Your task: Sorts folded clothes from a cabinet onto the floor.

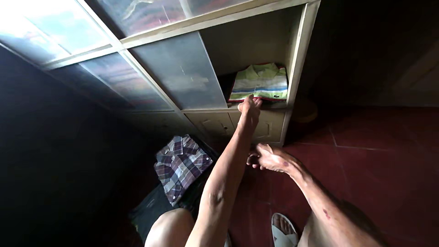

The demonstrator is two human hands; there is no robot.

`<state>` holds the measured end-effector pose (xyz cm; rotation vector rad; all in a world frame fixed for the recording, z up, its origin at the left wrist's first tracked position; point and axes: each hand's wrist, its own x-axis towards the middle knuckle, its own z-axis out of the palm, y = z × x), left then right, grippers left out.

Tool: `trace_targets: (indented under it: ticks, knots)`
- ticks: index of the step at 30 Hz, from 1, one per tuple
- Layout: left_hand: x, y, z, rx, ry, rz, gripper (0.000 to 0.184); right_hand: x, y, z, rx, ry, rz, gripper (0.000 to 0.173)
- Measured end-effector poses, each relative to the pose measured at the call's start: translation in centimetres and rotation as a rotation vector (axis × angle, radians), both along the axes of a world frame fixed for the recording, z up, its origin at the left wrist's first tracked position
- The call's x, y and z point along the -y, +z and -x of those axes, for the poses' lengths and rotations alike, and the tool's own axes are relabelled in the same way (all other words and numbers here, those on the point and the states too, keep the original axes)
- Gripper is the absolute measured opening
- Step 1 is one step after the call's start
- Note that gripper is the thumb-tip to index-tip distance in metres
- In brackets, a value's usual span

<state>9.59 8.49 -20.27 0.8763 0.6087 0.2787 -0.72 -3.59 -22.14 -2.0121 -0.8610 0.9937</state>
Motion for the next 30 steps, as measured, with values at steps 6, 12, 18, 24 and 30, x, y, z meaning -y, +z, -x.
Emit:
trace_targets:
  ticks: [6, 12, 18, 24, 30]
  knots:
    - [-1.8, -0.1, -2.8, 0.025, -0.06, 0.048, 0.051, -0.1, -0.8, -0.4, -0.007, 0.008, -0.024, 0.026]
    - [-3.3, 1.0, -5.7, -0.022, -0.162, -0.078, 0.029, -0.3, -1.2, -0.3, -0.045, -0.019, -0.05, 0.03]
    - [-1.5, 5.5, -3.8, -0.085, -0.135, -0.201, 0.054, -0.3, -1.3, -0.7, -0.023, -0.012, -0.05, 0.03]
    - [-1.3, 0.5, -6.2, -0.062, -0.007, -0.081, 0.076, -0.3, -1.2, -0.6, -0.016, -0.006, -0.041, 0.029]
    - [0.4, 2.5, -6.8, -0.018, 0.14, -0.022, 0.069, -0.2, -1.4, -0.7, 0.004, 0.009, -0.098, 0.026]
